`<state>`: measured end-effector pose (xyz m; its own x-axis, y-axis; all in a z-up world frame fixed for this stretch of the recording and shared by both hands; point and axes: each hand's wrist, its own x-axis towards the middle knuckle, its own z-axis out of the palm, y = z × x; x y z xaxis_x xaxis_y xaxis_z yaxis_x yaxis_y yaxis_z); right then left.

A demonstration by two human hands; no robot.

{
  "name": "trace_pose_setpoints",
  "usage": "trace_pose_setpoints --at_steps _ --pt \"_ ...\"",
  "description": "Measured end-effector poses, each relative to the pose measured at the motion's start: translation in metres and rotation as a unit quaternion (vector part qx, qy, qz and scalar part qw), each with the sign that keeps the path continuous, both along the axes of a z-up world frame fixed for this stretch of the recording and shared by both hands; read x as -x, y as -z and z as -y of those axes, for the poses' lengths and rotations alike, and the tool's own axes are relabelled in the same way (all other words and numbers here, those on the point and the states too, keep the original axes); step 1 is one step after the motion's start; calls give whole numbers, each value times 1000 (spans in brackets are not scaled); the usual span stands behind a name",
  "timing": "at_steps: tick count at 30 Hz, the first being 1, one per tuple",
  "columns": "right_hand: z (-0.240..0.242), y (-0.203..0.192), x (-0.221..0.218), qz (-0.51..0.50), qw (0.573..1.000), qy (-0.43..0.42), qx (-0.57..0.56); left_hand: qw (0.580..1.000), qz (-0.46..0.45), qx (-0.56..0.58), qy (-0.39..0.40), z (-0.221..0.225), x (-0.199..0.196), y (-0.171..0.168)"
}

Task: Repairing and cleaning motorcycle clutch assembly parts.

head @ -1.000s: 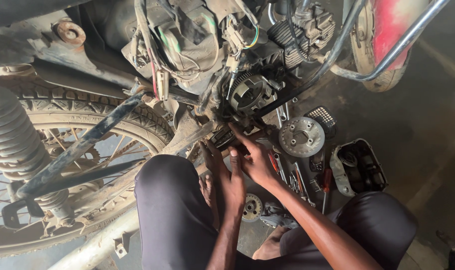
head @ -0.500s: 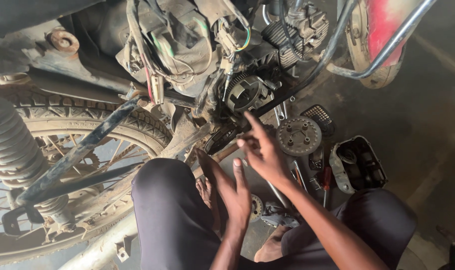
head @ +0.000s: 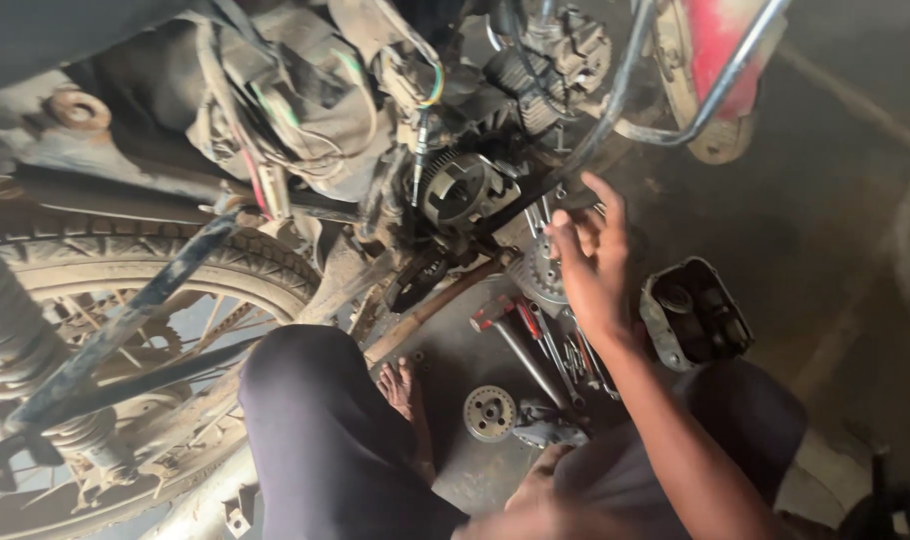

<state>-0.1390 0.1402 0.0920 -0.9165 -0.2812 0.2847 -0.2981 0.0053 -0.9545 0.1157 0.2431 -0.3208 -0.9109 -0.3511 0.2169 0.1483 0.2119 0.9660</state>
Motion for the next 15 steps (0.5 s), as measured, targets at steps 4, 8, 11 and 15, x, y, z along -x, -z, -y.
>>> trace_pose_setpoints --at_steps 4,8,11,15 --pt "0 12 10 -13 1000 11 21 960 274 44 45 -36 12 100" --pt "-2 10 9 -7 1000 9 15 960 225 -120 118 55 19 -194" --pt "-2 7 7 -10 1000 -2 18 906 387 -150 75 82 32 -323" --pt "0 11 7 -18 1000 -4 7 971 175 -77 142 81 -10 -201"
